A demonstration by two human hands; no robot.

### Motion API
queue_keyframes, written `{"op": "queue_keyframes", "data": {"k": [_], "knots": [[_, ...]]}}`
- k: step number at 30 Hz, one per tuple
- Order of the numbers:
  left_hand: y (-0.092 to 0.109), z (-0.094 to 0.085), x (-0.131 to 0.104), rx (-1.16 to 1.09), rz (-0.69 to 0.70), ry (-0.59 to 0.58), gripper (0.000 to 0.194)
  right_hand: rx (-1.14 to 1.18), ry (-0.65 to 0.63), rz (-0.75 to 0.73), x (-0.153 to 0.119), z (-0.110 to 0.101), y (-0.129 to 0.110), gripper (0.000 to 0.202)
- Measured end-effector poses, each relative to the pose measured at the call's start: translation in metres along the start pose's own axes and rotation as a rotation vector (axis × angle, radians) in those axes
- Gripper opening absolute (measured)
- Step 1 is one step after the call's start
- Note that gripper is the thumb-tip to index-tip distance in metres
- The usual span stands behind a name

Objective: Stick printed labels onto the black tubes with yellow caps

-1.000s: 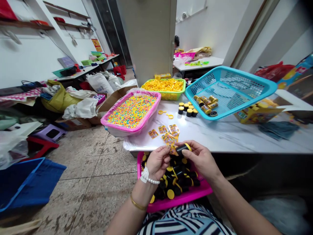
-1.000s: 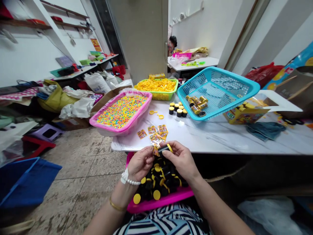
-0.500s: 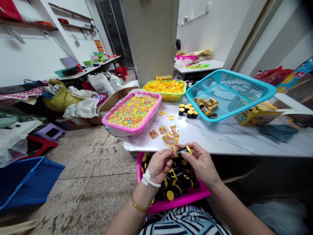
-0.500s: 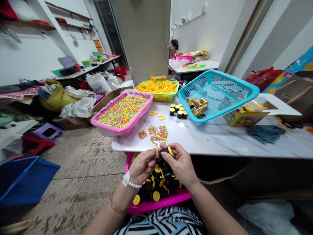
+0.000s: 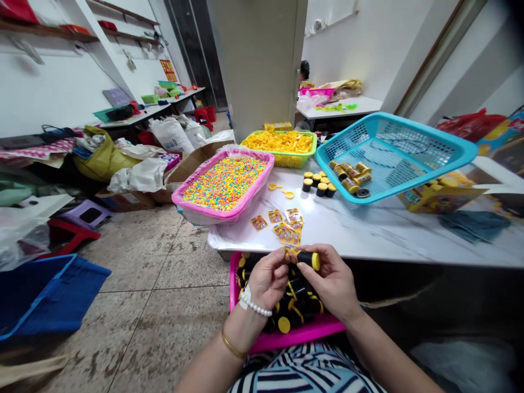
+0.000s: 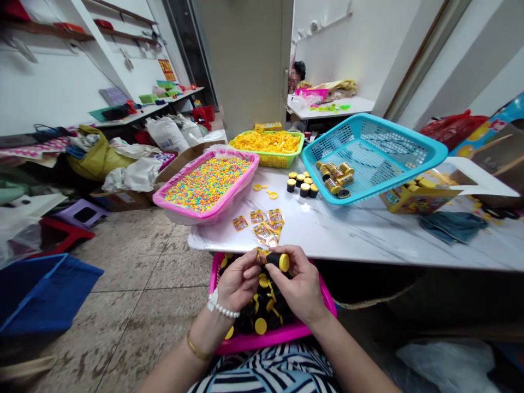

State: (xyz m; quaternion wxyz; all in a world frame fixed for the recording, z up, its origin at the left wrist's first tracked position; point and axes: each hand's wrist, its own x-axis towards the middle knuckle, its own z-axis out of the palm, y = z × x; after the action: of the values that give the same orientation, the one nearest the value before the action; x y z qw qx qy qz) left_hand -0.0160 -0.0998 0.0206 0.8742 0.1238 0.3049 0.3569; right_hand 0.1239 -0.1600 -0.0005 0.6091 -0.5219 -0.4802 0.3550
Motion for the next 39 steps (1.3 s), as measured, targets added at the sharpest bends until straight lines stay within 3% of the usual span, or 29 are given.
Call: {"op": "queue_keyframes", "data": {"k": [4,9,15,21,24,27,30,35,39], "knots": [[-0.012,-0.003,-0.009,0.186,0.205,0.07,0.038,0.05,-0.069,0.027,-0.002,-0.002,-0.003,0.031],[-0.018,-0.015,-0.022,0.385,0.383,0.204,0.046,-0.02,-0.046,-0.068,-0.01,-0.002,0.003,0.033],[-0.007,-0.037,-0.023,0.484,0.195,-0.034,0.048,-0.087,-0.144,-0.059,-0.011,0.003,0.011,0.031],[0.005,-0.046,-0.02,0.586,0.259,0.014,0.039,-0.411,-0.309,-0.197,-0.004,0.002,0.006,0.044],[0.007,-0.045,-0.014,0.598,0.233,-0.054,0.039,-0.438,-0.27,-0.219,-0.001,0.005,0.006,0.043],[0.005,-0.047,-0.008,0.565,0.173,-0.086,0.046,-0.447,-0.219,-0.238,0.001,0.005,0.009,0.03],[0.002,-0.049,-0.007,0.546,0.094,-0.077,0.046,-0.462,-0.218,-0.346,-0.001,0.003,0.013,0.027],[-0.005,-0.042,-0.013,0.704,0.297,-0.024,0.038,-0.436,-0.143,-0.396,-0.007,0.005,0.016,0.026],[-0.012,-0.043,-0.011,0.695,0.301,-0.033,0.039,-0.363,-0.128,-0.308,-0.008,0.003,0.015,0.023]]}}
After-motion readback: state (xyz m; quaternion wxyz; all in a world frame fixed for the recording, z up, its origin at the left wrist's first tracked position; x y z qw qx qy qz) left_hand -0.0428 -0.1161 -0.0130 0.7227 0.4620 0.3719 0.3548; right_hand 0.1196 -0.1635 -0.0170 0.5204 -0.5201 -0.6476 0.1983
